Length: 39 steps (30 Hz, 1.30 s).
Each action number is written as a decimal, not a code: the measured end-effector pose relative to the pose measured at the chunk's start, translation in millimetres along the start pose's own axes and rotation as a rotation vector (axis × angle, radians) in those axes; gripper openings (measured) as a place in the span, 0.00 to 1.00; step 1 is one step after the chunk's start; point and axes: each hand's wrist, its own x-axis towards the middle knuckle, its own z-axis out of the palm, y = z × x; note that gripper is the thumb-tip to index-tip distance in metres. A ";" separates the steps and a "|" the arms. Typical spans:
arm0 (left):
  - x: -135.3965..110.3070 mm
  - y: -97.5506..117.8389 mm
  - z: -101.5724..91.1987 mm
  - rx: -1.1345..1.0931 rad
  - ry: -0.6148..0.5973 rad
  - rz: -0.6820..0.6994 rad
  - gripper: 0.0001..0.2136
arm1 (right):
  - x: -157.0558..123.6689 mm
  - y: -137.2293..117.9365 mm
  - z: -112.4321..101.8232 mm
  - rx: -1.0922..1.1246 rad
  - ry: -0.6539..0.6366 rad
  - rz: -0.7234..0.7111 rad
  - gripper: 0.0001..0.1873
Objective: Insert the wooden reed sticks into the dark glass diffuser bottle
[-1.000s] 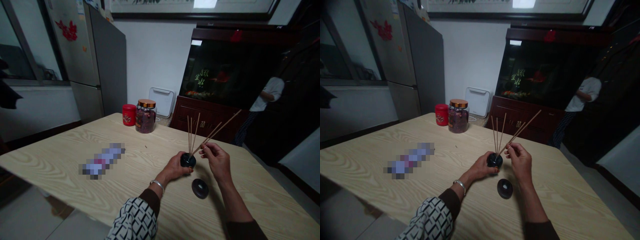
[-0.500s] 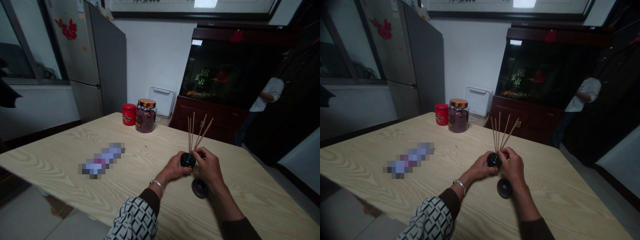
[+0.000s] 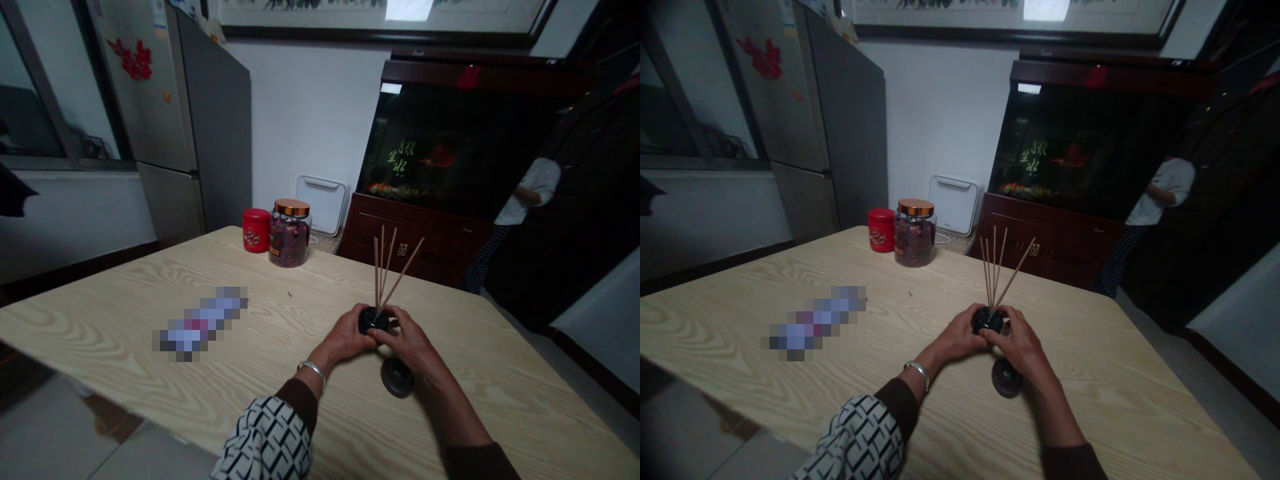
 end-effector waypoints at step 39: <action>-25.8 150.1 -10.3 -0.538 0.026 0.163 0.33 | -32.4 -107.5 -104.9 1.004 -0.006 -0.043 0.37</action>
